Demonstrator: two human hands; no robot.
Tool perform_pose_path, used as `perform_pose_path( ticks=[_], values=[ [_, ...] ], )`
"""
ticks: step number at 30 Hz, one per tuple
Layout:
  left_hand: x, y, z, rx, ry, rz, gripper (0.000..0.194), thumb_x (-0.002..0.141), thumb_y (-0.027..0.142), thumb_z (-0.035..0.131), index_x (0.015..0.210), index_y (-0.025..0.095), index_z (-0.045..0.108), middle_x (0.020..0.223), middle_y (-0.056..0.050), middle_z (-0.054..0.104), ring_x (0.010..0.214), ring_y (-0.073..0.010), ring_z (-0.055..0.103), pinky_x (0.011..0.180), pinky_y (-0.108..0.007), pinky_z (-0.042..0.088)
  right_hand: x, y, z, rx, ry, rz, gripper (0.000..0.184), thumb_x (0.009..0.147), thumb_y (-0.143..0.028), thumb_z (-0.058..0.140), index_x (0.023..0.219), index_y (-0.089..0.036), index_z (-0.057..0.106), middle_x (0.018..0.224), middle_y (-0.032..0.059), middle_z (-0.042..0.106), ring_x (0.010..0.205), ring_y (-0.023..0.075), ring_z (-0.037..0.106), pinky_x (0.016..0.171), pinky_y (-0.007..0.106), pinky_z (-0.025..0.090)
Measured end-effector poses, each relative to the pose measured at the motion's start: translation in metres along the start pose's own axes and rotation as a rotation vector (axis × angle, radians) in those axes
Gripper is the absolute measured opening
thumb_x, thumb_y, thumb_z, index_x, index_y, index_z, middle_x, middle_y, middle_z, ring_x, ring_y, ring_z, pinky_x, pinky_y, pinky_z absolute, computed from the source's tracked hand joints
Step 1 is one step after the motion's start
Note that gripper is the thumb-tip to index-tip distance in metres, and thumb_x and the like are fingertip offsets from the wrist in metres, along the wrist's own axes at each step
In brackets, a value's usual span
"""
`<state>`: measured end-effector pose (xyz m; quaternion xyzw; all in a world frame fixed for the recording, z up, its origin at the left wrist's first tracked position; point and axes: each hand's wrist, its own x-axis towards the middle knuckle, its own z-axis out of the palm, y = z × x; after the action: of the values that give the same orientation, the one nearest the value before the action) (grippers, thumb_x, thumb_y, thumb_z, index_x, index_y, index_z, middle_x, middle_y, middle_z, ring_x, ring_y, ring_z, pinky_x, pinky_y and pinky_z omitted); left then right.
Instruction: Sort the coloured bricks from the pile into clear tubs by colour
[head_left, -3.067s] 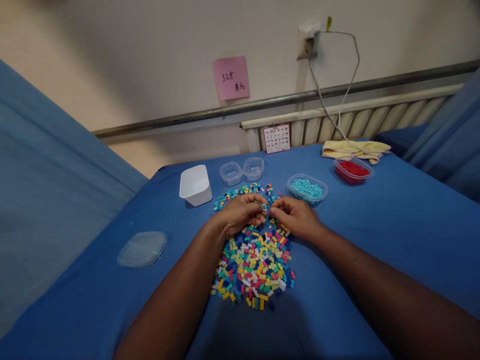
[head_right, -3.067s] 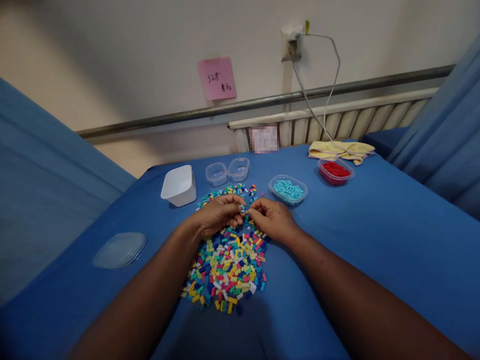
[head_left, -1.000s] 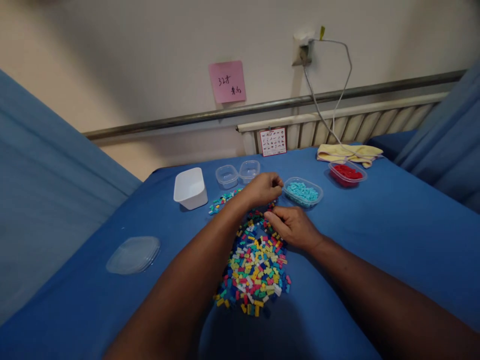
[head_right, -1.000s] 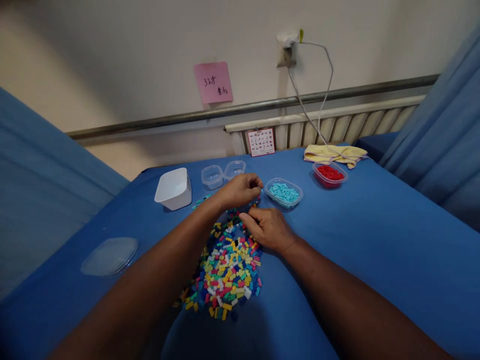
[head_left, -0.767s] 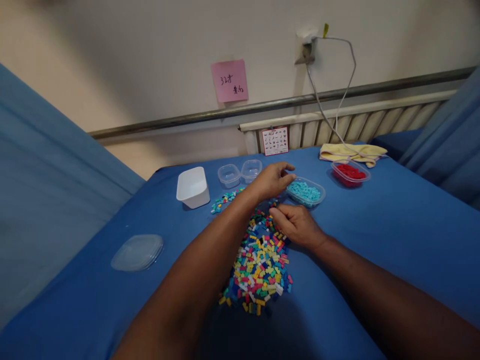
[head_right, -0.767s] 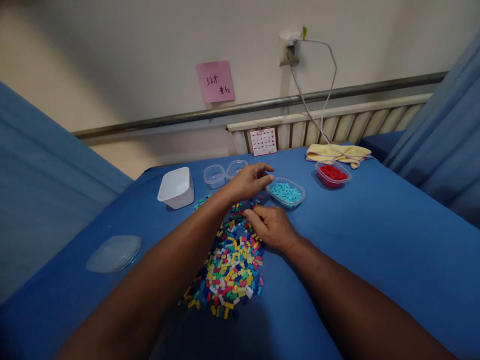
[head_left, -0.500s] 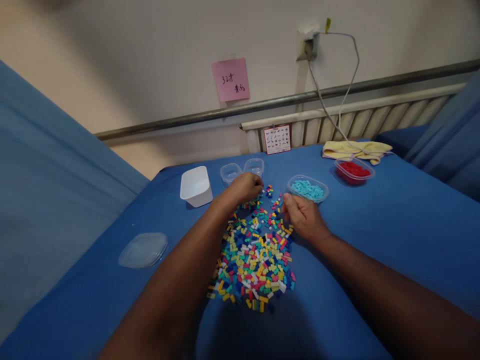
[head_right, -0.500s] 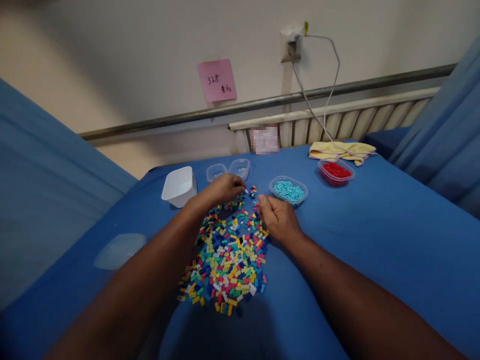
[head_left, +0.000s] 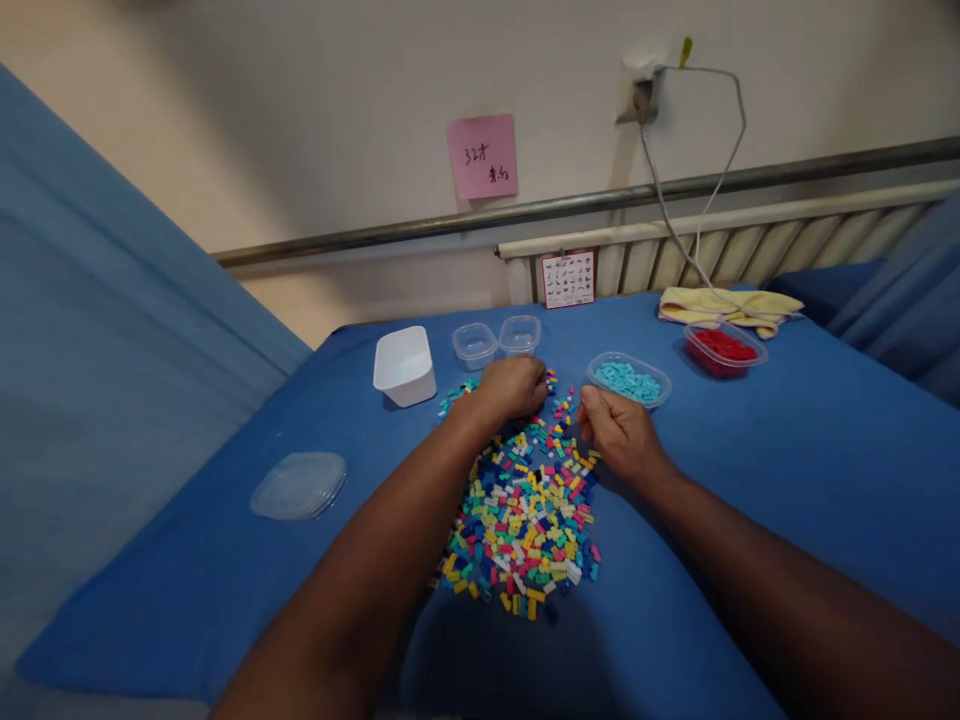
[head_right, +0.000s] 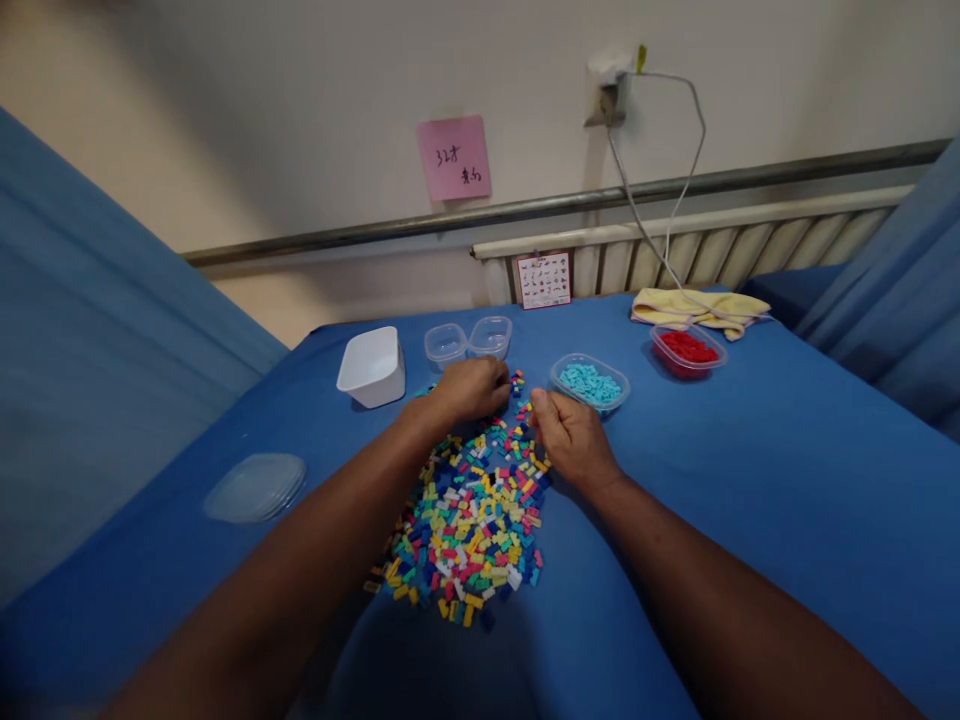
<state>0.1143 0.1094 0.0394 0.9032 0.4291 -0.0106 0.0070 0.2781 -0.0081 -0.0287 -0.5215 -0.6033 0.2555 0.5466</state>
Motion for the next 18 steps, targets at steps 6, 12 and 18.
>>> perform_pose_path(
  ticks=[6,12,18],
  values=[
    [-0.004,0.009,0.008,-0.098,0.005,0.316,0.027,0.092,0.021,0.057,0.108,0.017,0.077,0.106,-0.011,0.078,0.093,-0.0230,0.071,0.079,-0.029,0.052,0.000,-0.001,0.000,0.010,-0.003,0.012,0.058,0.109,-0.061,0.042,0.075,-0.021,0.067,0.060,0.0004,0.063,0.056,0.0164,0.057,0.061,0.030,0.045],
    [0.000,0.006,0.013,-0.099,-0.041,0.310,0.024,0.092,0.020,0.058,0.103,0.018,0.079,0.102,-0.010,0.079,0.090,-0.0229,0.071,0.080,-0.030,0.052,0.000,0.002,0.000,0.035,-0.005,0.016,0.059,0.108,-0.063,0.043,0.075,-0.021,0.067,0.060,0.0008,0.063,0.055,0.0162,0.056,0.057,0.029,0.043],
    [-0.008,-0.002,0.004,-0.105,-0.071,0.295,0.024,0.091,0.019,0.057,0.100,0.019,0.079,0.101,-0.010,0.079,0.086,-0.0222,0.070,0.074,-0.029,0.049,0.001,0.002,0.000,0.035,0.001,0.021,0.060,0.108,-0.065,0.042,0.075,-0.021,0.067,0.060,0.0011,0.063,0.054,0.0164,0.055,0.056,0.029,0.043]
  ],
)
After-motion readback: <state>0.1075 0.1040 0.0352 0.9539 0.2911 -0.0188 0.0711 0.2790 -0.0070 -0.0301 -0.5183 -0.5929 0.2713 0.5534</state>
